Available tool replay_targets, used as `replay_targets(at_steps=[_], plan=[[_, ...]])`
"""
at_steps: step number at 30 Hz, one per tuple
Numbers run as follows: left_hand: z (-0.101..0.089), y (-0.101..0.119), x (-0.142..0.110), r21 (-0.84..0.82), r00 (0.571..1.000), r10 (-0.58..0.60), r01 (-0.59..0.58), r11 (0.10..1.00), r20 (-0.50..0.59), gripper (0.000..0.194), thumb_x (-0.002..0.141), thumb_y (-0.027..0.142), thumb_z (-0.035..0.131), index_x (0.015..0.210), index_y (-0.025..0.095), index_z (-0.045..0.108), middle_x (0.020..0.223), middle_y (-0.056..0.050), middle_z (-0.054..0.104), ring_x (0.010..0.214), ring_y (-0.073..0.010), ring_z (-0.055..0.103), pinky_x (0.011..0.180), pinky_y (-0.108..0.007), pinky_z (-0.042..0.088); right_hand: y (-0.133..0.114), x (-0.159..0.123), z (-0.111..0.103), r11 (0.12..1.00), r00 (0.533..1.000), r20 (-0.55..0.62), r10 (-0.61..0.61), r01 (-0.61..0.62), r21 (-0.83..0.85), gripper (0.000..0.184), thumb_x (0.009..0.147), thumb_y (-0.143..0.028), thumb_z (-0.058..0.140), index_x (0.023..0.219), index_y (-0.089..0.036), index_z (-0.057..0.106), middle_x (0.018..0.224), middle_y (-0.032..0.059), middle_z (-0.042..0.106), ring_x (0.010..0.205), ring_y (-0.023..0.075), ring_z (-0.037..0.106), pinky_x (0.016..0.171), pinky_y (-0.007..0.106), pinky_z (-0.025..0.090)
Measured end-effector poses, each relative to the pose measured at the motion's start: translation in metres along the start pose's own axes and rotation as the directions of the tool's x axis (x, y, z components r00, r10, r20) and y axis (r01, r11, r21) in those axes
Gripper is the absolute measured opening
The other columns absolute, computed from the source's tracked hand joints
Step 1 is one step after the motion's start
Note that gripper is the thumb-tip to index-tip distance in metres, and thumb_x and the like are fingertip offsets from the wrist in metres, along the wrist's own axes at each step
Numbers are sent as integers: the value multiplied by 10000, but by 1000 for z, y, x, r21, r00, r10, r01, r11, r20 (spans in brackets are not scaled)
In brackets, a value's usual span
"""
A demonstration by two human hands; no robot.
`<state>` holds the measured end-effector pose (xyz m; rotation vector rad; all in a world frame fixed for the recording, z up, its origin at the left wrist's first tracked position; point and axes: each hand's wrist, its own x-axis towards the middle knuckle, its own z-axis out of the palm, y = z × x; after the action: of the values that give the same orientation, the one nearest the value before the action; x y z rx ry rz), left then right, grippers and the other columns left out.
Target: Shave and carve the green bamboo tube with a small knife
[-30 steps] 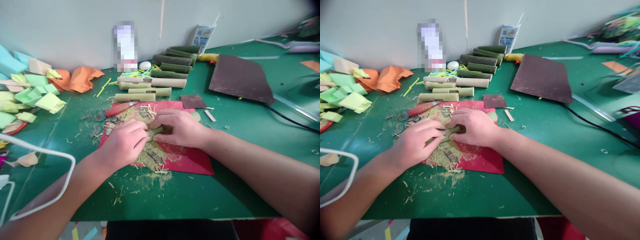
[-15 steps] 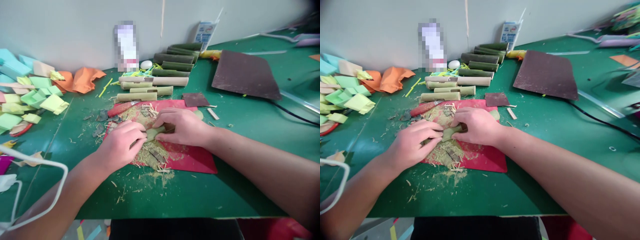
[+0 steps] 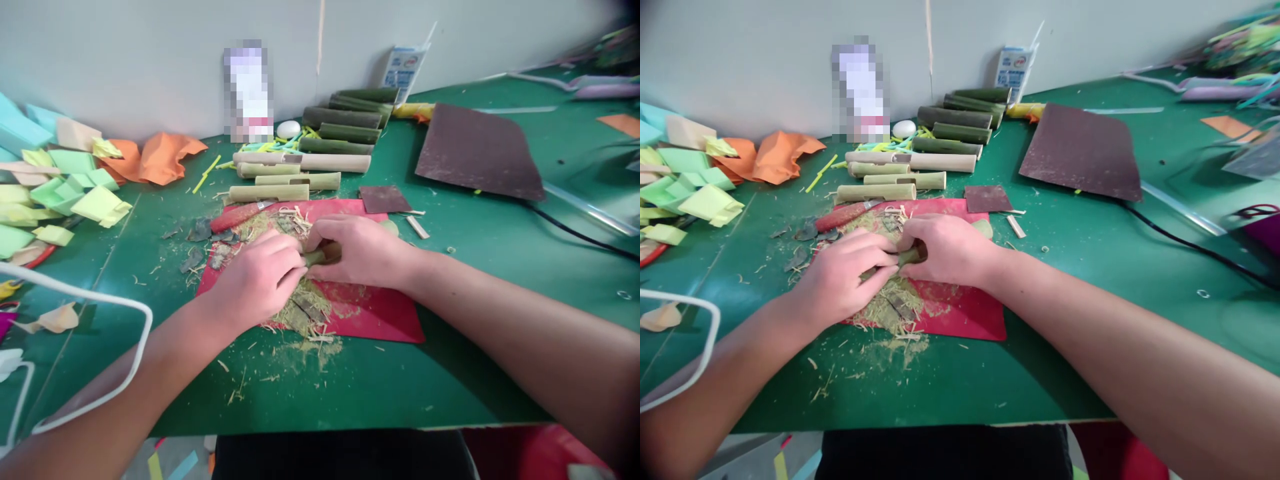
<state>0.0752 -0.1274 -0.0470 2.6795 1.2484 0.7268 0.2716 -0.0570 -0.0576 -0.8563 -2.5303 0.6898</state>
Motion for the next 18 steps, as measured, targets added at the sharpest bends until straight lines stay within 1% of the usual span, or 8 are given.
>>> replay_targets(at_steps=[2, 4, 8, 11, 14, 16, 18], plan=[[-2, -1, -3, 7, 1000, -1, 1, 1000, 14, 127, 867, 150, 524, 824, 155, 644, 939, -73, 653, 873, -183, 563, 793, -346, 472, 0, 0, -1, 1000, 1000, 8, 1, -1, -14, 180, 700, -312, 662, 804, -194, 574, 772, -1, 617, 662, 126, 526, 552, 247, 344], [-4, -2, -7, 24, 1000, -18, 18, 1000, 15, 115, 861, 145, 532, 842, 160, 644, 951, -68, 656, 872, -179, 566, 812, -353, 468, 1, 0, -2, 999, 999, 20, -25, 26, -29, 184, 689, -304, 670, 798, -191, 574, 784, 6, 615, 690, 133, 527, 571, 252, 345], [-2, -5, -7, 15, 999, -21, 21, 1000, -36, 95, 852, 143, 552, 858, 154, 646, 969, -67, 660, 885, -175, 570, 845, -352, 467, 2, 1, -1, 996, 996, 32, -86, 87, -29, 153, 709, -277, 632, 822, -197, 567, 791, 6, 604, 692, 132, 521, 576, 252, 339], [1, -6, -2, -17, 999, 5, -5, 1000, -32, 97, 856, 160, 550, 840, 155, 645, 956, -67, 663, 884, -179, 572, 822, -346, 475, 3, 1, 0, 998, 998, 19, -65, 65, -24, 149, 704, -269, 630, 817, -202, 560, 794, 1, 602, 686, 130, 518, 579, 252, 342], [1, -4, -2, -15, 999, -29, 29, 999, -18, 100, 859, 155, 544, 843, 162, 642, 939, -61, 665, 859, -172, 578, 811, -346, 474, 2, 1, 0, 997, 998, 5, -68, 68, -44, 179, 679, -278, 659, 802, -198, 556, 797, 6, 597, 713, 142, 514, 601, 257, 352], [1, -2, -3, -8, 998, -49, 49, 999, -36, 99, 860, 152, 544, 838, 160, 641, 928, -62, 663, 854, -170, 578, 812, -344, 472, 2, 1, -1, 995, 997, 8, -76, 77, -61, 186, 664, -271, 670, 784, -195, 550, 787, 7, 590, 714, 144, 508, 604, 258, 355], [2, -1, -2, -7, 998, -35, 35, 999, -45, 111, 865, 154, 539, 821, 153, 641, 920, -68, 658, 862, -176, 573, 811, -346, 471, 1, 1, -2, 995, 998, 21, -63, 64, -78, 176, 656, -252, 668, 761, -194, 540, 779, 7, 584, 697, 140, 501, 594, 257, 354]])
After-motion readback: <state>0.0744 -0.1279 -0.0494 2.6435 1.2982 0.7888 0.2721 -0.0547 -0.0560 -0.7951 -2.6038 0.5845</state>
